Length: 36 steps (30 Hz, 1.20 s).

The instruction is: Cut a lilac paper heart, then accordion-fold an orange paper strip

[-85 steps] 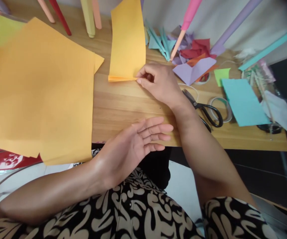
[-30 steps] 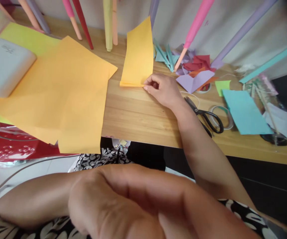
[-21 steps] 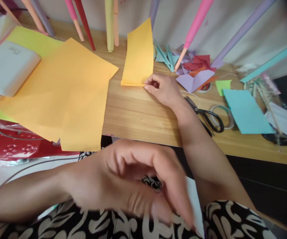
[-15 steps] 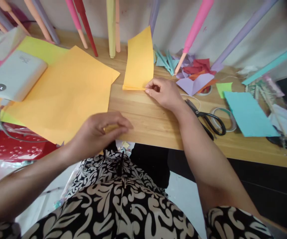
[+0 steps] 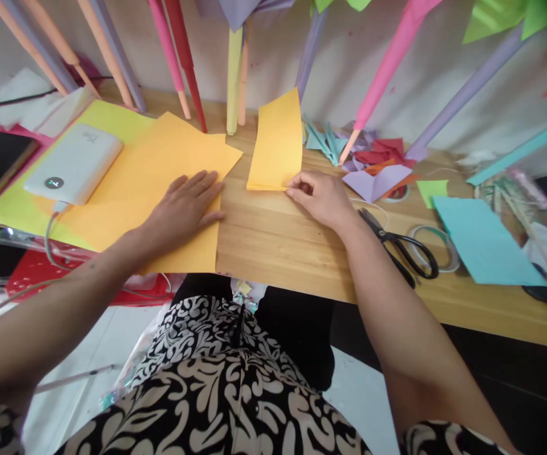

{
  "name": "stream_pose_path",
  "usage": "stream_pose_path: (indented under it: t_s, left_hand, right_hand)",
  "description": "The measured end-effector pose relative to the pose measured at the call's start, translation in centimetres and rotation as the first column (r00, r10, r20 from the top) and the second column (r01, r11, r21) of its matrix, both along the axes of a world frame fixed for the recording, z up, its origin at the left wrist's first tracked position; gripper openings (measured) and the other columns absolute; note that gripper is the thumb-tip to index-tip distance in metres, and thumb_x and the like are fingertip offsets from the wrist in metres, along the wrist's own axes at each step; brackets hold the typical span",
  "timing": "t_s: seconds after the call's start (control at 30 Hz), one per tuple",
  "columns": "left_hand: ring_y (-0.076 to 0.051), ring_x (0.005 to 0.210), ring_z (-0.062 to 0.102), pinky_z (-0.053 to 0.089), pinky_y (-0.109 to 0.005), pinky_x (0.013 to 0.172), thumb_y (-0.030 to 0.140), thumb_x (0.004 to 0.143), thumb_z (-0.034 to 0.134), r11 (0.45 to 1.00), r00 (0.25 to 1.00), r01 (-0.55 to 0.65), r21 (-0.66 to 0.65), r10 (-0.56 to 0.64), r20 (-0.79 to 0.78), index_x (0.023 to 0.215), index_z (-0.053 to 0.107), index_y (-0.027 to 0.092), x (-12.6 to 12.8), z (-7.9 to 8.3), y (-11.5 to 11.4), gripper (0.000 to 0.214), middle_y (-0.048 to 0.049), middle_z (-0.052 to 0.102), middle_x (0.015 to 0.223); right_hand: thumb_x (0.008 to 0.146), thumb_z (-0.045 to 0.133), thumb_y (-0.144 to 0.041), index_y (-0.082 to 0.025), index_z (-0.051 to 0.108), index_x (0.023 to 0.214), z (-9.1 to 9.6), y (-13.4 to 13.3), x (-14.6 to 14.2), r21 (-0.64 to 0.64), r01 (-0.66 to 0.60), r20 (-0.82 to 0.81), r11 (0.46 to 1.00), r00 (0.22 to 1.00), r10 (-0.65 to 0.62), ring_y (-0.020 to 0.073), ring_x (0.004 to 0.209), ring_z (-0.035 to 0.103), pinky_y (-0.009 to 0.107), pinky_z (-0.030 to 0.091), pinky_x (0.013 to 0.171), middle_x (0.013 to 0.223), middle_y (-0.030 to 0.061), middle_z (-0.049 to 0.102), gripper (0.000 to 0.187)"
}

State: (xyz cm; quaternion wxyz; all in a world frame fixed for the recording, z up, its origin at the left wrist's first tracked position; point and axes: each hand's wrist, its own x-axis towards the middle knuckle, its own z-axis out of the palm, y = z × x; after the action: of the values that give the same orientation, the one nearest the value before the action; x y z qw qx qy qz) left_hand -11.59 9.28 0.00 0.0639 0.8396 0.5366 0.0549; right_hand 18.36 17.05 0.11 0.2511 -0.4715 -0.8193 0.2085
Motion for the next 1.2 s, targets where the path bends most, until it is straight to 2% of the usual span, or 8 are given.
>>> stream_pose_path:
  t_s: [0.13, 0.27, 0.37, 0.47, 0.57, 0.7, 0.93, 1.2]
  left_hand:
    - [-0.034, 0.148, 0.032, 0.029, -0.053, 0.120, 0.049, 0.102, 0.044, 0.999, 0.999, -0.019, 0.041, 0.017, 0.041, 0.157, 0.030, 0.020, 0.0, 1.9, 2.0, 0.065, -0.0151, 0.029, 0.163]
    - [-0.031, 0.136, 0.048, 0.039, -0.046, 0.114, 0.043, 0.102, 0.045, 0.987, 0.990, 0.021, 0.162, -0.043, 0.136, 0.147, 0.049, 0.019, 2.4, 3.7, 3.4, 0.051, -0.0125, 0.052, 0.148]
    - [-0.028, 0.120, 0.059, 0.047, -0.041, 0.102, 0.038, 0.099, 0.049, 0.977, 0.979, 0.119, 0.179, -0.145, 0.141, 0.129, 0.064, 0.018, 5.0, 3.3, 4.5, 0.039, -0.0114, 0.065, 0.129]
    - [-0.027, 0.108, 0.062, 0.050, -0.037, 0.088, 0.035, 0.094, 0.057, 0.965, 0.970, 0.197, 0.176, -0.218, 0.110, 0.117, 0.070, 0.017, 6.6, 1.8, 5.5, 0.032, -0.0110, 0.068, 0.114]
    - [-0.025, 0.098, 0.063, 0.049, -0.032, 0.078, 0.035, 0.091, 0.059, 0.971, 0.975, 0.194, 0.137, -0.206, 0.084, 0.112, 0.071, 0.017, 7.0, 1.0, 6.0, 0.030, -0.0103, 0.067, 0.105]
    - [-0.019, 0.083, 0.062, 0.041, -0.027, 0.067, 0.029, 0.089, 0.056, 0.982, 0.979, 0.181, 0.052, -0.185, 0.082, 0.096, 0.071, 0.019, 7.0, 1.6, 6.5, 0.019, -0.0054, 0.068, 0.092]
    - [-0.013, 0.067, 0.054, 0.031, -0.025, 0.059, 0.018, 0.082, 0.054, 0.958, 0.964, 0.262, -0.114, -0.255, 0.071, 0.075, 0.064, 0.019, 7.6, 3.1, 7.5, 0.012, 0.0007, 0.066, 0.076]
    - [-0.013, 0.074, 0.057, 0.037, -0.024, 0.066, 0.017, 0.085, 0.050, 0.949, 0.943, 0.278, -0.149, -0.241, 0.229, 0.085, 0.069, 0.018, 7.2, 2.5, 7.6, 0.019, 0.0005, 0.069, 0.083]
  right_hand:
    - [0.082, 0.067, -0.020, -0.020, 0.068, 0.081, -0.3, 0.2, 0.2, 0.013, -0.011, -0.009, 1.000, 1.000, 0.011, 0.0164, 0.072, 0.058, 0.029, 0.038, 0.067, 0.084, 0.0021, 0.071, 0.002]
    - [0.082, 0.067, -0.022, -0.020, 0.069, 0.081, -0.1, 0.1, 0.5, 0.011, -0.031, -0.005, 0.999, 1.000, 0.031, 0.0160, 0.071, 0.057, 0.028, 0.037, 0.064, 0.085, 0.0022, 0.071, 0.003]
    - [0.082, 0.067, -0.021, -0.020, 0.070, 0.082, 0.4, -0.2, 0.8, 0.002, -0.024, 0.037, 1.000, 0.999, 0.024, 0.0168, 0.072, 0.059, 0.029, 0.037, 0.064, 0.085, 0.0025, 0.070, 0.003]
    - [0.082, 0.066, -0.020, -0.021, 0.070, 0.083, 1.1, -0.6, 0.8, -0.003, -0.015, 0.079, 1.000, 0.997, 0.016, 0.0174, 0.074, 0.060, 0.029, 0.038, 0.065, 0.086, 0.0029, 0.071, 0.004]
    - [0.082, 0.067, -0.019, -0.021, 0.070, 0.082, 1.6, -1.0, 0.8, -0.019, -0.004, 0.119, 1.000, 0.993, 0.006, 0.0163, 0.071, 0.060, 0.030, 0.036, 0.064, 0.084, 0.0016, 0.072, 0.004]
    - [0.083, 0.068, -0.021, -0.022, 0.069, 0.081, 2.0, -1.3, 0.8, -0.058, -0.030, 0.152, 0.998, 0.988, 0.039, 0.0146, 0.069, 0.059, 0.029, 0.034, 0.062, 0.081, -0.0007, 0.071, 0.002]
    - [0.081, 0.074, -0.026, -0.023, 0.068, 0.080, 2.0, -1.4, 1.0, -0.117, -0.057, 0.136, 0.992, 0.988, 0.072, 0.0148, 0.070, 0.060, 0.028, 0.034, 0.061, 0.077, -0.0026, 0.069, 0.007]
    - [0.085, 0.069, -0.025, -0.022, 0.068, 0.083, 1.7, -1.5, 0.3, -0.090, -0.086, 0.152, 0.992, 0.983, 0.099, 0.0165, 0.073, 0.060, 0.029, 0.036, 0.064, 0.085, 0.0012, 0.071, 0.004]
